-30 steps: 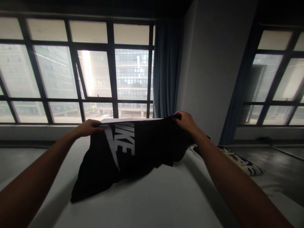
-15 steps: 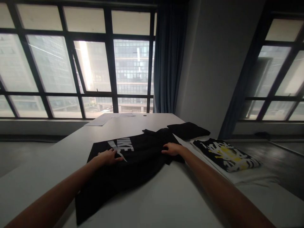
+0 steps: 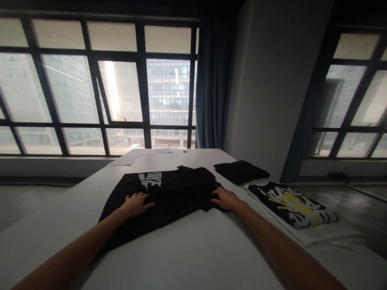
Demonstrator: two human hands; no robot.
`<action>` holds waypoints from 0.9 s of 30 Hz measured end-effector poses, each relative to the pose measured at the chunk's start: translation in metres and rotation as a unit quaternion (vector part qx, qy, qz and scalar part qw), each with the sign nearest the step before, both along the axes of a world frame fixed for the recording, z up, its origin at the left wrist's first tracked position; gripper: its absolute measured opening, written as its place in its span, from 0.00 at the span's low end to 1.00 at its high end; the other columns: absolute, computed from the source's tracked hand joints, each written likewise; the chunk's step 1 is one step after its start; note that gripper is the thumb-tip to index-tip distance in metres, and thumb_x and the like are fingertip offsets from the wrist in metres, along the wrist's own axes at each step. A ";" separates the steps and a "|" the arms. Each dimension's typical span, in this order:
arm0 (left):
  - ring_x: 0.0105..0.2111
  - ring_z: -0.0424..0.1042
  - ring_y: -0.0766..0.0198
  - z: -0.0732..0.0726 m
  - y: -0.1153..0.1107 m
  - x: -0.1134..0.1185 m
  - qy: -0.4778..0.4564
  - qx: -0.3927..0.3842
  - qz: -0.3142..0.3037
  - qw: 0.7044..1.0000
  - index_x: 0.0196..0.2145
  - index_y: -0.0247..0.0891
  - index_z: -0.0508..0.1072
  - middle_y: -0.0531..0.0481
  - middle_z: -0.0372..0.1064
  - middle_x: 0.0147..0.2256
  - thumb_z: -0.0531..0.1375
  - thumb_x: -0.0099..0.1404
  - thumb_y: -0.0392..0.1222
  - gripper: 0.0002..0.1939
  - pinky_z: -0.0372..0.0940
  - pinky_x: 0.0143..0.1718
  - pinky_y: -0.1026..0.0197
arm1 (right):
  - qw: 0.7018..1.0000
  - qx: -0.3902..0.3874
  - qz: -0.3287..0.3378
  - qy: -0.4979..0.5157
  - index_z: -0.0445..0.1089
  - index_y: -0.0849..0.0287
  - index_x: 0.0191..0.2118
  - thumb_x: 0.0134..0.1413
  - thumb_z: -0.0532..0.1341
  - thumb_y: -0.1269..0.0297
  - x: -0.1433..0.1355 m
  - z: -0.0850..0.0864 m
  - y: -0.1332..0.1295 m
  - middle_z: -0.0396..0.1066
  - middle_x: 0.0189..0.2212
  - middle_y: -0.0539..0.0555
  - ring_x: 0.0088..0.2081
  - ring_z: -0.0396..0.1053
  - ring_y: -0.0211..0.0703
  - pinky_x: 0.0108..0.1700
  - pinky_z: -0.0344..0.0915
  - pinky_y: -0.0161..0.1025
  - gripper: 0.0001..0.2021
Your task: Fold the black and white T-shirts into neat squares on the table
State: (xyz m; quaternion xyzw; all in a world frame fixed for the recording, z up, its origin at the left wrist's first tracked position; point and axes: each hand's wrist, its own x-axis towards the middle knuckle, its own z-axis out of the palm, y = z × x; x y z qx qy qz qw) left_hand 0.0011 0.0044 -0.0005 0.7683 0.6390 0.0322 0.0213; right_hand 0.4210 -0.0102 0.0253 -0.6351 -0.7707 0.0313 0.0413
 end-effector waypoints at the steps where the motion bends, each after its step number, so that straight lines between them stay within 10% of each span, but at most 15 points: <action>1: 0.62 0.55 0.39 -0.001 -0.002 0.000 -0.003 -0.003 -0.007 1.000 0.61 0.43 0.65 0.37 0.56 0.64 0.48 0.66 0.64 0.34 0.48 0.58 0.30 | 1.000 -0.006 -0.019 -0.010 0.70 0.52 0.55 0.61 0.57 0.55 0.006 -0.003 0.002 0.66 0.57 0.58 0.54 0.67 0.54 0.52 0.62 0.47 0.19; 5: 0.63 0.55 0.45 0.004 -0.009 -0.001 0.016 0.070 -0.005 0.997 0.59 0.42 0.68 0.41 0.56 0.65 0.48 0.69 0.51 0.25 0.40 0.62 0.33 | 0.995 0.045 -0.062 -0.056 0.66 0.54 0.58 0.63 0.53 0.66 0.024 -0.010 0.003 0.64 0.59 0.61 0.57 0.63 0.55 0.57 0.56 0.54 0.19; 11: 0.53 0.68 0.48 0.013 -0.034 0.010 -0.033 0.045 -0.088 0.995 0.51 0.41 0.75 0.42 0.69 0.55 0.49 0.67 0.60 0.28 0.61 0.55 0.48 | 0.997 0.070 -0.001 0.044 0.75 0.58 0.40 0.53 0.64 0.55 0.035 -0.009 -0.009 0.73 0.43 0.58 0.42 0.71 0.48 0.43 0.64 0.40 0.13; 18: 0.66 0.50 0.44 -0.013 -0.028 -0.011 -0.028 0.000 -0.057 0.998 0.64 0.42 0.62 0.43 0.51 0.67 0.44 0.69 0.57 0.31 0.40 0.62 0.29 | 0.987 0.084 0.038 0.129 0.73 0.58 0.32 0.52 0.58 0.69 0.045 -0.016 -0.001 0.73 0.35 0.54 0.37 0.69 0.43 0.41 0.61 0.37 0.06; 27: 0.67 0.43 0.41 0.015 -0.032 -0.035 -0.033 -0.065 -0.100 0.992 0.65 0.43 0.60 0.40 0.41 0.69 0.60 0.57 0.61 0.41 0.38 0.64 0.33 | 0.938 0.013 0.019 0.347 0.75 0.62 0.28 0.57 0.45 0.33 0.069 0.008 -0.009 0.72 0.23 0.56 0.30 0.70 0.46 0.39 0.65 0.42 0.36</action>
